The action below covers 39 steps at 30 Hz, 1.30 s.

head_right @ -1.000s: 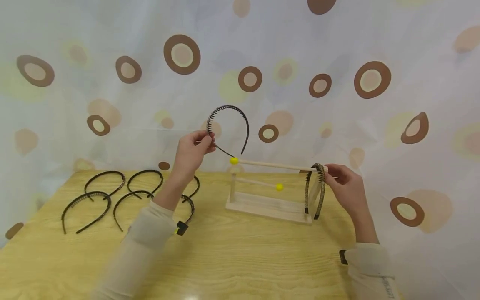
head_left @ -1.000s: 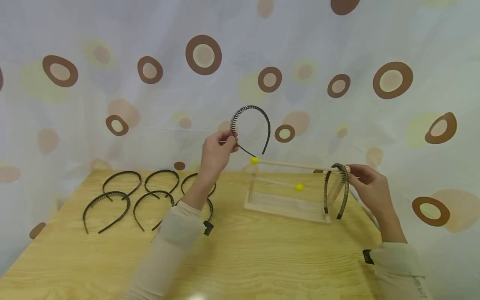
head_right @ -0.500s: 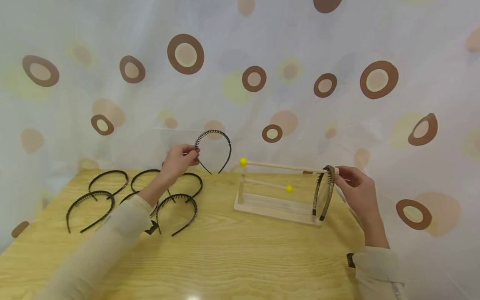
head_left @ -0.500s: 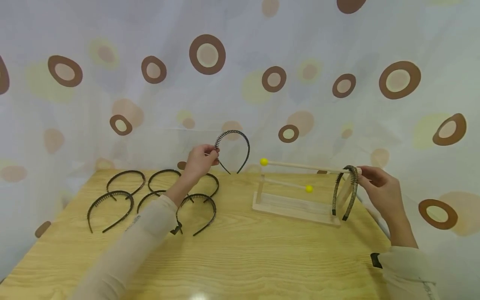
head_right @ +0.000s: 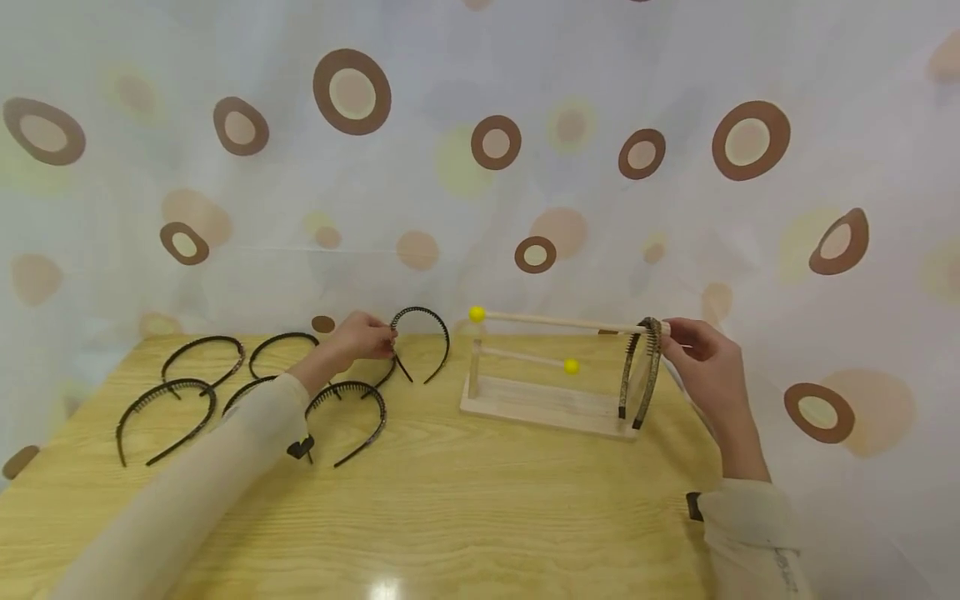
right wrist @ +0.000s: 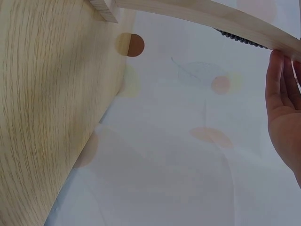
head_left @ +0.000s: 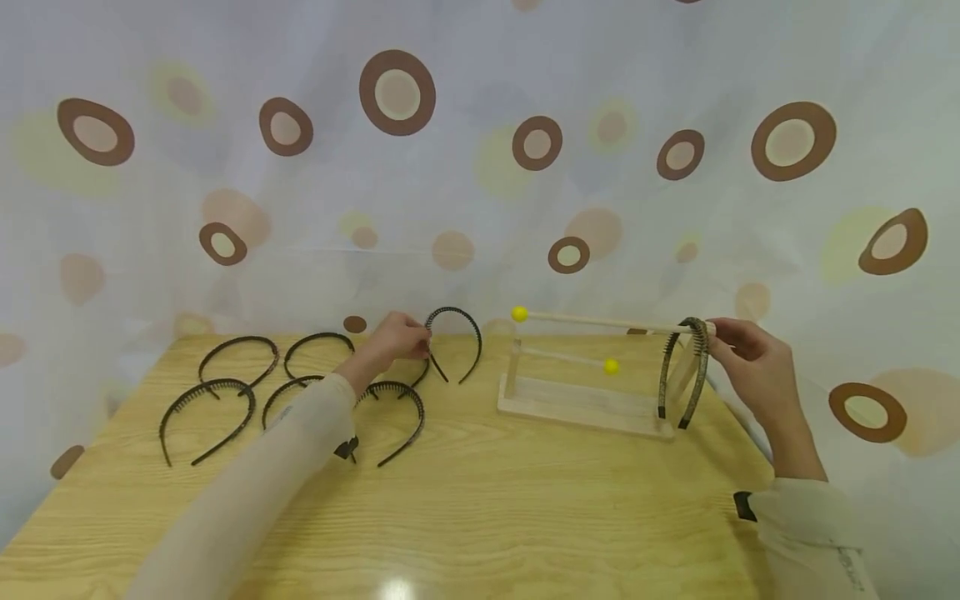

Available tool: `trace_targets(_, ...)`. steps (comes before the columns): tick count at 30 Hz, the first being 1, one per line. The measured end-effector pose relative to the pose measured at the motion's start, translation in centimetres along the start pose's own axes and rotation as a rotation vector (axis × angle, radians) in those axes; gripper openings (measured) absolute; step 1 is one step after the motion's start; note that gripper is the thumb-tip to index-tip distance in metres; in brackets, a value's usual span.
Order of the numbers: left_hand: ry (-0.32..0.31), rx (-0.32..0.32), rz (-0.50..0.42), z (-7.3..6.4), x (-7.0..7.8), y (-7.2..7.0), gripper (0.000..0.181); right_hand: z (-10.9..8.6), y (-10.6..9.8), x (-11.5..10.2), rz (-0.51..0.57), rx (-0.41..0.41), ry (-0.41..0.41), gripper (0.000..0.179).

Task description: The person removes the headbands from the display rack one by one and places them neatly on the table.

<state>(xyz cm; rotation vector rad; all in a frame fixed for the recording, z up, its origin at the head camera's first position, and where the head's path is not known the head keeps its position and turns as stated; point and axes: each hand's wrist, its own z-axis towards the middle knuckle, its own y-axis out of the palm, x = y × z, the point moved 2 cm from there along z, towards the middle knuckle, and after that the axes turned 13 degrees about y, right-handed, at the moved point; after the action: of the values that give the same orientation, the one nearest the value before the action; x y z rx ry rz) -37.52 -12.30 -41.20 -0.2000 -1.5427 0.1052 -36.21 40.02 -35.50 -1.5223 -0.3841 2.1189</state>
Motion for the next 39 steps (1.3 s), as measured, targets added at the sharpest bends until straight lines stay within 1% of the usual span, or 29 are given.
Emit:
trace_targets(2, -0.043, -0.014, -0.001, 0.3, -0.2, 0.0, 0.035, 0.1, -0.1, -0.1, 0.005, 0.003, -0.005, 0.035)
trace_targets(4, -0.080, -0.011, 0.004, 0.5, -0.2, 0.0, 0.034, 0.1, -0.2, -0.1, 0.006, 0.002, -0.008, 0.035)
trace_targets(6, -0.102, -0.006, 0.029, 0.8, -0.2, 0.0, 0.032, 0.2, -0.3, -0.1, 0.002, 0.006, -0.013, 0.035)
trace_targets(8, -0.104, 0.001, 0.063, 1.0, -0.3, 0.0, 0.032, 0.3, -0.3, 0.0, 0.000, 0.008, -0.017, 0.035)
trace_targets(11, -0.088, -0.005, 0.120, 1.3, -0.3, 0.0, 0.032, 0.4, -0.4, 0.1, 0.004, 0.010, -0.016, 0.035)
trace_targets(16, -0.072, -0.009, 0.161, 1.3, -0.1, 0.2, 0.028, 0.4, -0.4, 0.0, 0.023, 0.007, -0.016, 0.036)
trace_targets(19, -0.076, -0.004, 0.194, 1.4, -0.3, 0.2, 0.024, 0.3, -0.4, -0.2, 0.035, 0.008, -0.018, 0.035)
trace_targets(21, -0.078, -0.003, 0.234, 1.5, -0.7, 0.1, 0.022, 0.3, -0.3, -0.2, 0.038, 0.003, -0.014, 0.035)
trace_targets(24, -0.073, -0.016, 0.315, 1.6, -1.0, -0.2, 0.020, 0.3, -0.1, -0.2, 0.030, -0.006, -0.011, 0.036)
trace_targets(26, -0.070, -0.031, 0.347, 1.6, -1.2, -0.3, 0.021, 0.2, 0.0, -0.3, 0.026, -0.013, -0.013, 0.036)
trace_targets(28, -0.066, -0.045, 0.359, 1.5, -1.1, -0.4, 0.023, 0.2, 0.0, -0.3, 0.023, -0.014, -0.020, 0.035)
trace_targets(31, -0.039, -0.061, 0.336, 1.0, -0.4, -0.3, 0.028, 0.2, -0.1, -0.4, 0.019, -0.017, -0.023, 0.034)
trace_targets(34, 0.003, -0.070, 0.315, 0.4, 0.8, 0.1, 0.034, 0.1, -0.2, -0.4, 0.011, -0.021, -0.012, 0.036)
trace_targets(36, 0.036, -0.082, 0.298, 0.0, 1.8, 0.6, 0.038, 0.1, -0.2, -0.3, 0.009, -0.026, -0.002, 0.037)
trace_targets(37, 0.052, -0.093, 0.306, -0.1, 2.2, 0.9, 0.039, 0.2, -0.3, -0.3, 0.008, -0.025, 0.000, 0.037)
trace_targets(39, 0.084, -0.136, 0.324, -0.6, 3.2, 1.8, 0.040, 0.1, -0.4, -0.3, 0.009, -0.027, 0.003, 0.037)
